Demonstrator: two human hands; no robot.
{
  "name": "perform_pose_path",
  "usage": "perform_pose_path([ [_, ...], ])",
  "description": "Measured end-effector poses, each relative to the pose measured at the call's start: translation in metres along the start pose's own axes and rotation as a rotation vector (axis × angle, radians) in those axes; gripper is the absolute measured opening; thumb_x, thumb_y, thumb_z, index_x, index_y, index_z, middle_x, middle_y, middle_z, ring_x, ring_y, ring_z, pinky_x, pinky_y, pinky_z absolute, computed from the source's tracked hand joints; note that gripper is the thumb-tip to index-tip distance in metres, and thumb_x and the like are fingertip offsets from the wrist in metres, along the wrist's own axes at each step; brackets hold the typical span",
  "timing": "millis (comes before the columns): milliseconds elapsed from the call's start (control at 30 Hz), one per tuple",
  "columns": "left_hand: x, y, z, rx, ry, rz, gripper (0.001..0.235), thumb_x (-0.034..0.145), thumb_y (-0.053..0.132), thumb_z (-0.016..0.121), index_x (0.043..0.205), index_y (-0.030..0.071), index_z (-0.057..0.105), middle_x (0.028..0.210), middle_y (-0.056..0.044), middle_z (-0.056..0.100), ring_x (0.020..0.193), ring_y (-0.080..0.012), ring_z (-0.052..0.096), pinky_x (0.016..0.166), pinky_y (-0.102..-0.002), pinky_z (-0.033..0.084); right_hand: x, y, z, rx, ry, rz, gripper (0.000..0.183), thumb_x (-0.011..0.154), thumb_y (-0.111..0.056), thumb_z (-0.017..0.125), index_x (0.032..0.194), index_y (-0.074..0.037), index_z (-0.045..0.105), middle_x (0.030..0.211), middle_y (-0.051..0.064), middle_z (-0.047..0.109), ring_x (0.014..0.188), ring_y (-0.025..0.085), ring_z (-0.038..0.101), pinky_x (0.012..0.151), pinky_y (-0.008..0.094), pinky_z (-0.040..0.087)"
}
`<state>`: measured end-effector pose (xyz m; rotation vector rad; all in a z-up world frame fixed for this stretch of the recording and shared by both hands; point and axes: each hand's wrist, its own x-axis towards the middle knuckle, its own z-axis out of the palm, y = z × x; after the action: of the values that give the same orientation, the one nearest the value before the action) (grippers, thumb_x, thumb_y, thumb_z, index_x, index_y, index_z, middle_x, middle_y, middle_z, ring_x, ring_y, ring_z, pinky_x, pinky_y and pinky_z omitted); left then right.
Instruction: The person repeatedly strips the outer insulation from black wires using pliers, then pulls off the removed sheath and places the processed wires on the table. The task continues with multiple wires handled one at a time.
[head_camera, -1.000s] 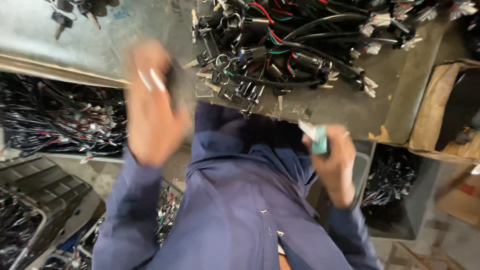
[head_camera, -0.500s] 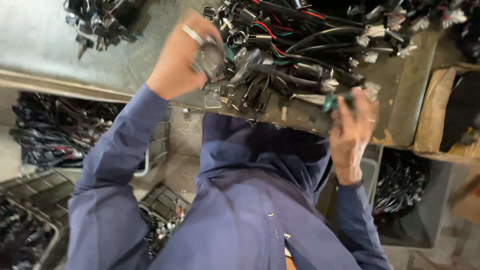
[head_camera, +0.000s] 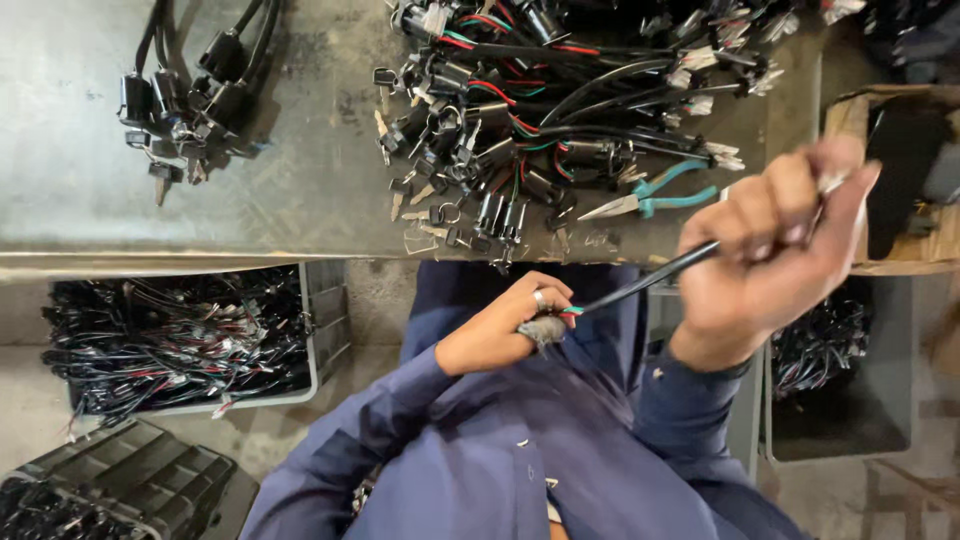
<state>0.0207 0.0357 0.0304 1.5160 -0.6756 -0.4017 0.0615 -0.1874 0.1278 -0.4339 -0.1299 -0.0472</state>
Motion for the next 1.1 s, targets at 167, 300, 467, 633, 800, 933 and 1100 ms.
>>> perform_pose_path([
  [167,0.0,0.005,0.006,0.081,0.068,0.185,0.024,0.095,0.008,0.072,0.117,0.008,0.062,0.129,-0.013,0.06,0.118,-0.0305,0.063,0.102,-0.036,0.052,-0.027,0.015,-0.006,-0.453,-0.075,0.03,0.034,0.111,-0.047,0.057,0.1,-0.014,0.057,0.072,-0.004,0.039,0.065,0.008,0.033,0.065,0.025,0.032],
  [300,0.007,0.014,0.014,0.161,0.074,0.215,0.03,0.089,0.007,0.07,0.118,0.008,0.062,0.126,-0.009,0.063,0.12,-0.0317,0.063,0.104,-0.039,0.052,-0.026,-0.013,-0.038,-0.624,0.026,-0.142,0.031,0.116,-0.033,0.055,0.092,-0.013,0.054,0.078,0.004,0.041,0.065,0.009,0.037,0.062,0.025,0.035],
  [467,0.008,0.006,0.031,0.277,0.129,0.029,0.027,0.088,0.011,0.069,0.115,0.009,0.065,0.116,-0.008,0.067,0.113,-0.0305,0.065,0.096,-0.038,0.053,-0.008,-0.064,-0.089,-0.389,-0.02,-0.193,0.045,0.124,-0.037,0.045,0.087,-0.013,0.052,0.072,-0.003,0.043,0.062,0.008,0.038,0.066,0.022,0.037],
  [633,0.026,0.002,0.053,0.352,0.149,-0.025,0.029,0.089,0.016,0.077,0.114,0.008,0.065,0.109,-0.012,0.065,0.104,-0.0353,0.062,0.091,-0.043,0.048,0.019,-0.071,-0.097,-0.128,0.014,-0.225,0.051,0.125,-0.044,0.04,0.085,-0.013,0.05,0.068,-0.005,0.041,0.062,0.006,0.04,0.067,0.021,0.037],
  [800,0.052,0.011,0.058,0.253,0.205,0.165,0.041,0.078,0.009,0.07,0.119,0.007,0.061,0.123,-0.012,0.062,0.118,-0.0357,0.061,0.101,-0.043,0.049,0.011,-0.063,-0.1,-0.274,-0.005,-0.151,0.048,0.122,-0.044,0.044,0.086,-0.013,0.053,0.068,-0.005,0.041,0.064,0.007,0.04,0.064,0.022,0.035],
  [933,0.052,0.003,0.055,0.308,0.27,0.213,0.034,0.081,0.008,0.071,0.114,0.01,0.061,0.122,-0.013,0.063,0.116,-0.0362,0.061,0.099,-0.042,0.049,0.021,-0.085,-0.089,-0.316,-0.003,-0.205,0.047,0.123,-0.04,0.045,0.087,-0.012,0.052,0.072,-0.005,0.042,0.062,0.006,0.037,0.068,0.02,0.034],
  [1100,0.027,-0.023,0.066,0.173,0.249,-0.134,0.028,0.089,0.006,0.066,0.117,0.007,0.063,0.098,-0.013,0.061,0.091,-0.0327,0.064,0.081,-0.039,0.052,0.023,-0.034,-0.039,0.041,0.075,-0.016,0.04,0.106,-0.058,0.054,0.107,-0.019,0.06,0.093,-0.006,0.055,0.076,0.008,0.049,0.074,0.024,0.043],
])
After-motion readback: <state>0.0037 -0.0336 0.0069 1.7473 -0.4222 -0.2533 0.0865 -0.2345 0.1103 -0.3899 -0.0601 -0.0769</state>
